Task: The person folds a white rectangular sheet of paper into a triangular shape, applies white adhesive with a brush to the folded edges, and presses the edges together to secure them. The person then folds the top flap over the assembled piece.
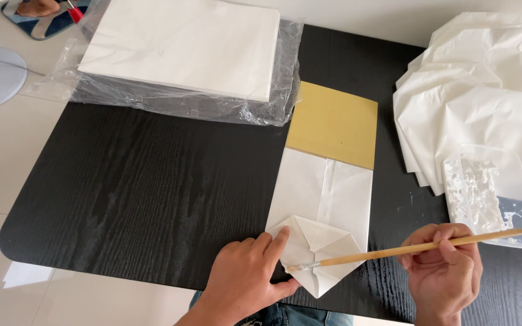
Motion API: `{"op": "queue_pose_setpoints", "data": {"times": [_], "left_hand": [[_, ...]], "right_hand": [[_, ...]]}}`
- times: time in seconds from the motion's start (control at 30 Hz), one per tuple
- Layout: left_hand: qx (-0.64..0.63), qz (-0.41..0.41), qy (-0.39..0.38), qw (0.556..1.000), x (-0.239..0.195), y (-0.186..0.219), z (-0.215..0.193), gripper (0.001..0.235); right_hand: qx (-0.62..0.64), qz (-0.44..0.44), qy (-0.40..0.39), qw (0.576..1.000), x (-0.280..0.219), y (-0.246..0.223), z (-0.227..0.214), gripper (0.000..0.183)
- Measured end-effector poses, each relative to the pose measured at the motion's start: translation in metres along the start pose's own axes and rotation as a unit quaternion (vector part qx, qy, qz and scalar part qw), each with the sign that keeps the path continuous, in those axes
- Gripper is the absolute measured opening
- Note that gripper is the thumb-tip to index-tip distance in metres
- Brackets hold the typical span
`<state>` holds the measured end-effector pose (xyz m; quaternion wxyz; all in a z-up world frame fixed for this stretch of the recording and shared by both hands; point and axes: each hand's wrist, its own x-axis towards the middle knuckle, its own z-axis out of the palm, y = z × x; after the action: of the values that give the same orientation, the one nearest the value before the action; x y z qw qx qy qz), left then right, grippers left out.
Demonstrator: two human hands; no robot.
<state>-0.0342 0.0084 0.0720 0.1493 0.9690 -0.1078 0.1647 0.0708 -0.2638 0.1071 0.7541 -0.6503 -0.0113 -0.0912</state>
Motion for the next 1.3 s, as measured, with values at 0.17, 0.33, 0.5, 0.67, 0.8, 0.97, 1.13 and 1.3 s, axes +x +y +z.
{"op": "queue_pose_setpoints", "data": {"times": [0.17, 0.33, 0.5, 0.67, 0.8, 0.97, 1.13, 1.3], "left_hand": [[-0.001, 0.002, -0.014, 1.000, 0.002, 0.000, -0.004, 0.090], [0.005, 0.008, 0.009, 1.000, 0.001, 0.001, -0.006, 0.088], [0.000, 0.007, 0.014, 1.000, 0.002, 0.001, -0.006, 0.085], [-0.004, 0.008, 0.014, 1.000, 0.002, 0.001, -0.005, 0.087], [-0.006, 0.002, -0.005, 1.000, 0.001, 0.000, -0.002, 0.088], [-0.003, 0.004, -0.008, 1.000, 0.001, 0.000, -0.003, 0.088], [-0.009, 0.009, -0.012, 1.000, 0.001, 0.000, -0.002, 0.089], [-0.014, -0.001, 0.002, 1.000, 0.001, 0.000, -0.001, 0.087]], "right_hand": [[0.010, -0.013, 0.014, 1.000, 0.003, -0.005, 0.006, 0.014], [0.015, -0.006, 0.001, 1.000, 0.006, 0.000, 0.005, 0.010], [0.005, -0.020, 0.003, 1.000, 0.008, -0.001, 0.002, 0.012], [0.011, -0.036, -0.013, 0.999, 0.010, -0.003, -0.001, 0.011], [0.006, -0.048, -0.061, 0.997, 0.012, 0.000, -0.003, 0.009], [0.010, -0.067, -0.052, 0.996, 0.014, -0.009, -0.005, 0.010], [0.027, -0.082, -0.007, 0.996, 0.013, -0.016, 0.000, 0.012], [0.022, -0.072, -0.053, 0.996, 0.014, -0.006, 0.000, 0.010]]}}
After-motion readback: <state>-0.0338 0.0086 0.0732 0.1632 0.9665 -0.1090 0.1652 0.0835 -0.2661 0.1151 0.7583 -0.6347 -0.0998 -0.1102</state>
